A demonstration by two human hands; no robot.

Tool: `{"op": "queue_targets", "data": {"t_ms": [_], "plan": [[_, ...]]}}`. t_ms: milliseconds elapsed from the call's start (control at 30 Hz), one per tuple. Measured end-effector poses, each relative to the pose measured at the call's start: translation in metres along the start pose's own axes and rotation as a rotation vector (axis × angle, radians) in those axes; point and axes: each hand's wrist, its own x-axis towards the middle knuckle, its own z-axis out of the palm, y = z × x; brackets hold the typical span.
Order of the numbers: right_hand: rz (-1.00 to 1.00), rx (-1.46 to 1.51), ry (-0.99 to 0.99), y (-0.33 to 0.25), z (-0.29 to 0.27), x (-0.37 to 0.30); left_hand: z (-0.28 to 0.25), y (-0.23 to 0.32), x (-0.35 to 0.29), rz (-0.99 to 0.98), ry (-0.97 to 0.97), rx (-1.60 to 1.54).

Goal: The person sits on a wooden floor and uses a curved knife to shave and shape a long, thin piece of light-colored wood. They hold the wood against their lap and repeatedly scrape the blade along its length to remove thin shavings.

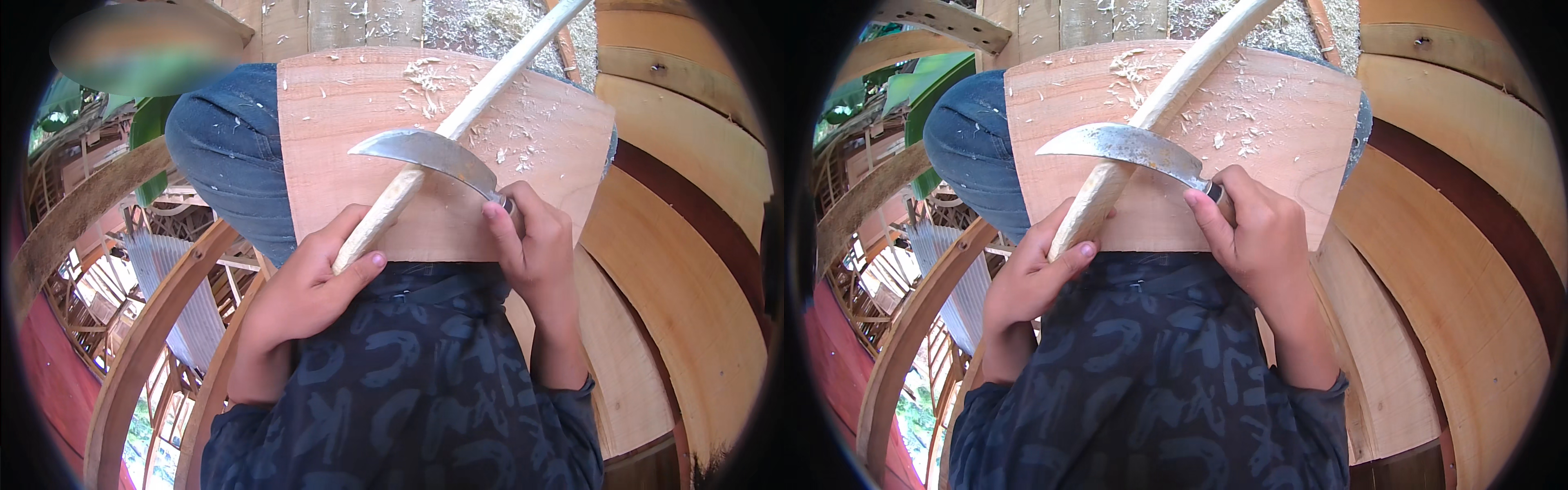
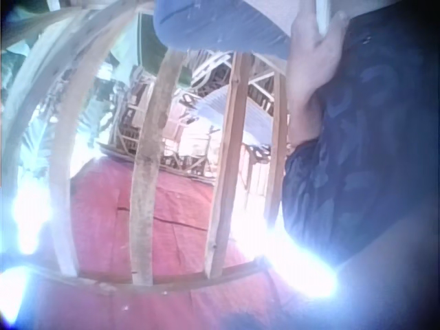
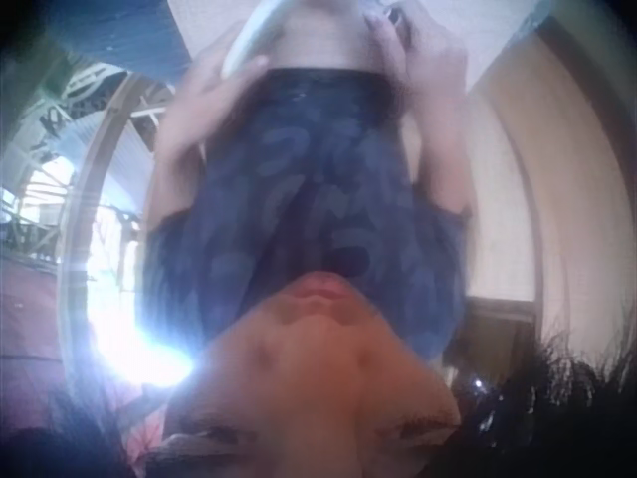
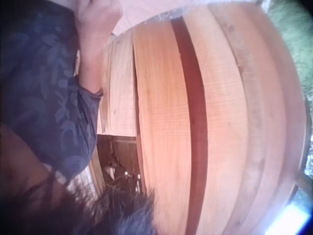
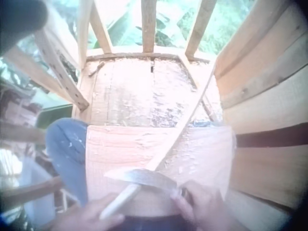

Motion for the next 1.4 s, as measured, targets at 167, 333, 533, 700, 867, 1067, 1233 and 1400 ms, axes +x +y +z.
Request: {"op": "queue_targets", "data": {"t_ms": [167, 333, 533, 700, 867, 1067, 1233, 1400], "plan": [[0.064, -0.144, 0.206, 0.023, -0.010, 0.011, -0.007, 0.006, -0.003, -0.151, -0.036, -0.073], [0.190, -0.233, 0.073, 0.018, -0.036, 0.010, -0.015, 0.005, -0.007, -0.113, -0.107, -0.047], [-0.108, -0.184, -0.014, 0.010, -0.007, 0.007, -0.013, 0.006, -0.005, -0.143, -0.096, -0.097], [0.009, -0.269, 0.105, 0.020, -0.012, 0.015, -0.018, 0.006, -0.005, -0.183, -0.131, -0.148], [0.226, -0.283, 0.289, 0.058, -0.051, 0.026, -0.023, 0.002, -0.009, -0.219, -0.148, -0.185], [-0.047, -0.173, -0.093, 0.000, -0.008, 0.003, -0.021, 0.003, -0.007, -0.243, -0.159, -0.207], [-0.065, -0.334, 0.005, 0.016, -0.018, 0.015, -0.020, 0.003, -0.010, -0.245, -0.134, -0.231], [0.214, -0.379, 0.279, 0.061, -0.067, 0.032, -0.025, -0.001, -0.009, -0.243, -0.193, -0.223]]}}
